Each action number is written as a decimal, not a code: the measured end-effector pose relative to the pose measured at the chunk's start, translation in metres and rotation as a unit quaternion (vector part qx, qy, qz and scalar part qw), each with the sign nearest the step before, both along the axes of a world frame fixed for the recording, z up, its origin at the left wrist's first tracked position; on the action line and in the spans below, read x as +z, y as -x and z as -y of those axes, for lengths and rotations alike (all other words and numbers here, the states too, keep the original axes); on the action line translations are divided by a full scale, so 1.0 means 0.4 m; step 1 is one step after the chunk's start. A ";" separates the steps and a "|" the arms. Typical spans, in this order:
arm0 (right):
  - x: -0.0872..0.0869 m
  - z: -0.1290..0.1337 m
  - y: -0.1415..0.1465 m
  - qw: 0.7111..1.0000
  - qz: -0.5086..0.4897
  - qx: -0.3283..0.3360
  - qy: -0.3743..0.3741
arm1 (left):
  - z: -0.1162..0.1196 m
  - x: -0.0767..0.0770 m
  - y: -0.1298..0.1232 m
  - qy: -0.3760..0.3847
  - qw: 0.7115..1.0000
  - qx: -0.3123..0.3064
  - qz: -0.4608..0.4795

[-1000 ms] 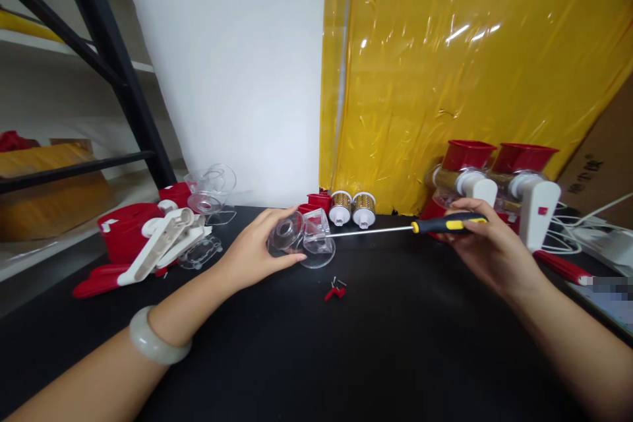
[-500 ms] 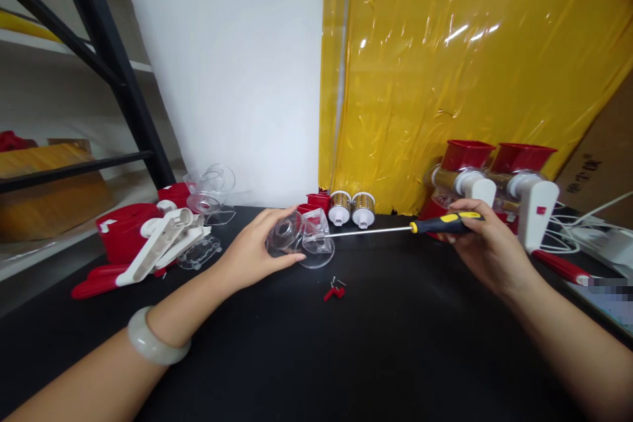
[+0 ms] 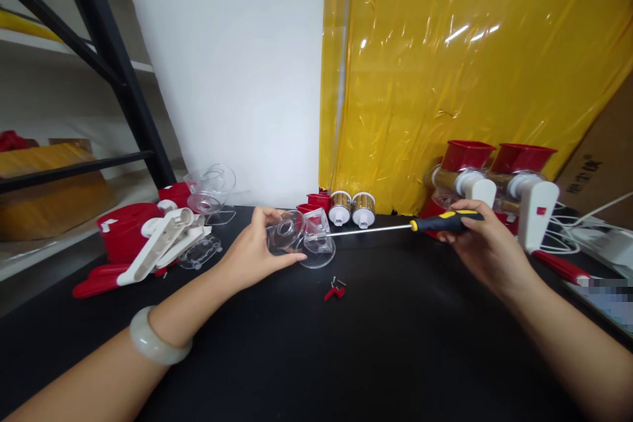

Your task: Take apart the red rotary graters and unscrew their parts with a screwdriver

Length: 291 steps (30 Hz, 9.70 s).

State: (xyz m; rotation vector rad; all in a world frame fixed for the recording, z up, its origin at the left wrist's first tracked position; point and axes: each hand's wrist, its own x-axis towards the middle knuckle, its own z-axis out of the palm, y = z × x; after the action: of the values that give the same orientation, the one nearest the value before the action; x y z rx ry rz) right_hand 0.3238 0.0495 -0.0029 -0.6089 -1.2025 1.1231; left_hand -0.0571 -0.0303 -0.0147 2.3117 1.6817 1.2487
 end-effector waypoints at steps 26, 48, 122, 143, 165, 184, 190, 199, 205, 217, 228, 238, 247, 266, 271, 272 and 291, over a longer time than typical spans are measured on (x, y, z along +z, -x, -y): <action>0.014 0.015 0.007 0.998 0.045 -0.045 -0.006 | 0.041 0.042 -0.072 0.083 0.996 0.026 0.004; 0.032 0.035 0.015 0.997 0.066 -0.042 -0.024 | 0.033 0.030 -0.065 0.048 0.998 0.031 -0.001; 0.039 0.063 0.022 0.995 -0.035 0.088 -0.024 | 0.032 0.026 -0.065 0.010 0.996 0.049 -0.077; 0.030 0.038 0.014 0.998 0.020 -0.022 -0.061 | 0.029 0.026 -0.060 0.007 0.997 0.034 -0.068; 0.024 0.039 0.019 0.998 -0.009 -0.033 -0.057 | 0.031 0.027 -0.061 0.011 0.997 0.037 -0.071; 0.029 0.050 0.022 0.996 -0.029 0.012 -0.085 | 0.029 0.025 -0.060 0.013 0.997 0.041 -0.069; 0.017 0.037 0.014 0.991 0.065 -0.081 -0.085 | 0.029 0.025 -0.061 0.012 0.997 0.044 -0.066; 0.018 0.035 0.022 0.998 0.000 -0.035 -0.047 | 0.029 0.026 -0.062 0.012 0.997 0.047 -0.066; 0.014 0.033 0.019 0.999 0.023 -0.010 -0.037 | 0.029 0.025 -0.060 0.013 0.996 0.048 -0.071; -0.002 0.018 0.005 0.978 0.145 -0.124 -0.089 | 0.027 0.025 -0.059 0.007 0.997 0.047 -0.066; 0.009 0.026 0.013 0.994 0.061 -0.053 -0.076 | 0.023 0.019 -0.051 -0.003 0.997 0.046 -0.064; 0.011 0.029 0.022 0.997 0.046 -0.030 -0.057 | 0.017 0.016 -0.047 -0.008 0.997 0.048 -0.058; 0.010 0.031 0.023 0.998 0.041 -0.012 -0.050 | 0.018 0.017 -0.047 -0.008 0.997 0.049 -0.062; 0.009 0.031 0.026 0.995 0.055 -0.078 -0.039 | 0.021 0.019 -0.048 -0.001 0.997 0.050 -0.060; 0.020 0.045 0.034 0.998 0.017 -0.030 -0.048 | 0.023 0.022 -0.052 0.004 0.997 0.050 -0.054; 0.020 0.045 0.033 0.998 0.017 -0.024 -0.049 | 0.023 0.022 -0.052 0.004 0.997 0.048 -0.055; 0.019 0.048 0.024 0.997 0.027 0.012 -0.074 | 0.020 0.019 -0.048 -0.003 0.997 0.051 -0.059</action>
State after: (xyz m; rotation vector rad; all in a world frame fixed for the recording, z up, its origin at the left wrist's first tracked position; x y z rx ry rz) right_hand 0.3140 0.0302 0.0048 -0.5151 -1.3297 1.0322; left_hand -0.0381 -0.0383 -0.0071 2.3732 1.8574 1.1553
